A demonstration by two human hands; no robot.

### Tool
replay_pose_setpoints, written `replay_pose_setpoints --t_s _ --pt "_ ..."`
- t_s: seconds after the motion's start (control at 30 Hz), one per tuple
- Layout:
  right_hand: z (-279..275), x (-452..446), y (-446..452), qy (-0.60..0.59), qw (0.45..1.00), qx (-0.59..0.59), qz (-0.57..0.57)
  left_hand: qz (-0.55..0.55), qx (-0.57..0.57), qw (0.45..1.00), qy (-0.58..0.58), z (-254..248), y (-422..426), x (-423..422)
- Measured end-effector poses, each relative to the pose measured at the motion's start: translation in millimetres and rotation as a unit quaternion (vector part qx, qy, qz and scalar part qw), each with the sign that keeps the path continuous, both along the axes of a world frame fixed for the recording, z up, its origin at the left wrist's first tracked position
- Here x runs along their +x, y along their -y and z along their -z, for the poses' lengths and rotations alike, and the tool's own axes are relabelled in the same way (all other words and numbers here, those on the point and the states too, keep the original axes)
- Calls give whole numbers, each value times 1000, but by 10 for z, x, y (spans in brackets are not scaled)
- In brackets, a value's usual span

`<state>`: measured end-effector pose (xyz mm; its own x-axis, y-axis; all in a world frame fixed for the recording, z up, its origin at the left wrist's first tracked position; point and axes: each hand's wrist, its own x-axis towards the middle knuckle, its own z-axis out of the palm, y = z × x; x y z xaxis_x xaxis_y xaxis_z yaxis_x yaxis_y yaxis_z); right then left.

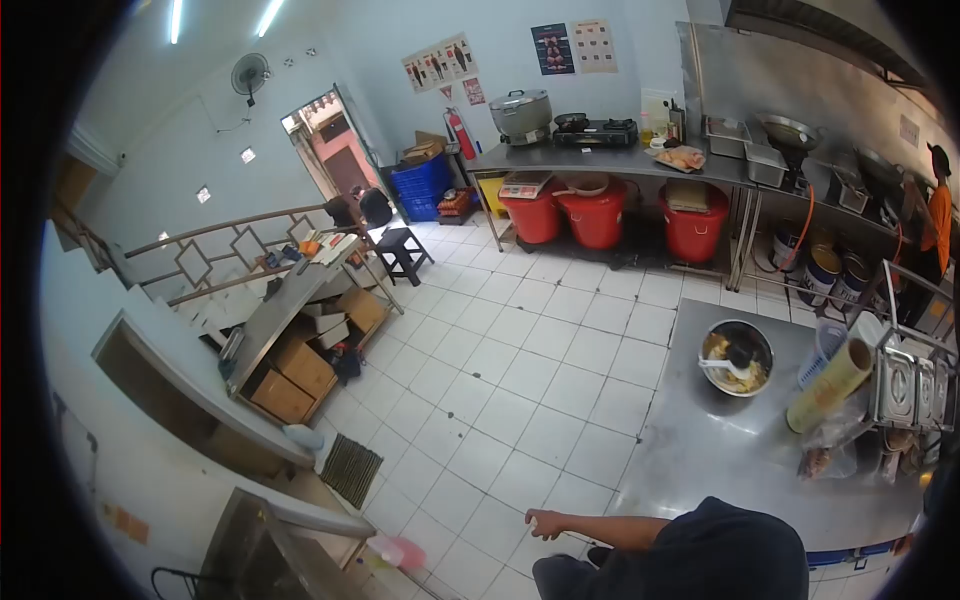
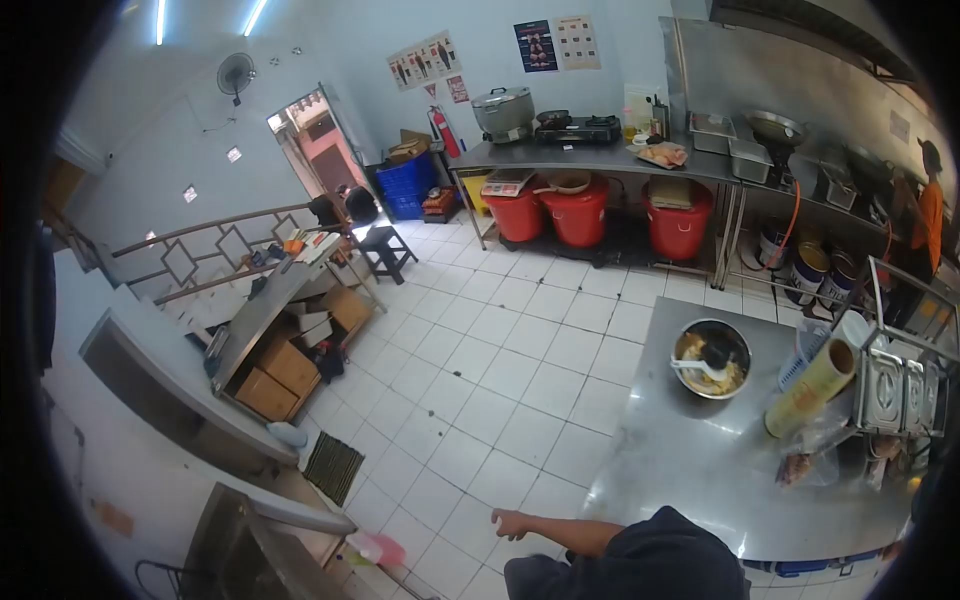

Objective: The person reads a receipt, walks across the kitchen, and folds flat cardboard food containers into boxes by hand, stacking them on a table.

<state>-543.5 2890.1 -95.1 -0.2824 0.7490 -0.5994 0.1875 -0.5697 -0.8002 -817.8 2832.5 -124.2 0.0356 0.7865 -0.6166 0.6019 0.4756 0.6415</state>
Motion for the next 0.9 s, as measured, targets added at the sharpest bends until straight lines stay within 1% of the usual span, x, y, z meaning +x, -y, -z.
replay_pose_setpoints --t_s 0.03,0.07,0.13,0.17,0.2,0.23,0.27,0.3,0.4,0.47,0.5,0.53,0.57,0.6,0.63,0.67,0.7,0.73,0.77,0.8,0.83,0.87,0.9 --pt "-14 -6 -277 11 1000 3 21 3 -3 1000 0 16 -312 -16" --pt "92 56 -514 29 998 34 46 7 -3 1000 1 18 -641 -48" --pt "410 268 -924 113 993 26 37 10 -6 1000 2 45 -1265 -148" --pt "838 405 -1062 186 981 60 13 11 -8 1000 2 76 -1563 -199" --pt "1763 581 -1093 290 935 205 8 11 -10 1000 4 64 -1874 -245" --pt "897 807 -1148 220 970 -97 29 8 -14 1000 6 91 -2162 -300" --pt "1178 1000 -1105 323 945 -51 -18 4 -21 1000 6 125 -2447 -343" --pt "1361 1192 -1031 360 932 -22 -34 1 -23 1000 5 141 -2706 -404" --pt "1130 1506 -1251 350 919 -181 -20 6 -22 1000 1 158 -3589 -573" --pt "1005 1567 -1409 330 922 -188 -78 19 -18 1000 -9 240 -4153 -711" --pt "1222 1643 -1510 357 916 -69 -167 22 -10 1000 3 287 -4499 -752" --pt "1262 1653 -1634 326 928 -140 -114 22 -10 999 34 356 -4885 -742" --pt "1385 1629 -1777 280 930 -236 -20 19 -7 994 107 444 -5271 -748" --pt "1585 1638 -1929 241 923 -297 51 -1 -61 910 411 527 -5665 -785" --pt "1875 1689 -2143 218 921 -310 89 4 -97 859 503 503 -6059 -697" --pt "2045 1773 -2307 205 960 -179 65 10 -119 816 566 530 -6391 -617" --pt "2113 1839 -2500 195 979 -42 41 -1 -64 909 412 549 -6686 -452" --pt "2283 1818 -3010 220 959 -159 78 -3 -38 975 220 567 -6983 -276" --pt "2305 1702 -3437 240 924 -275 112 -15 -51 997 52 428 -7269 -36" --pt "1795 1887 -4113 320 923 -215 -10 -27 -71 993 95 393 -7442 155" --pt "1851 2095 -4635 374 867 68 -321 -40 -92 986 135 373 -7615 342" --pt "1646 2173 -5475 294 924 -195 -149 -7 -96 991 94 326 -7762 590" --pt "1643 2250 -5950 398 915 -30 -58 25 -102 993 61 251 -7884 843"
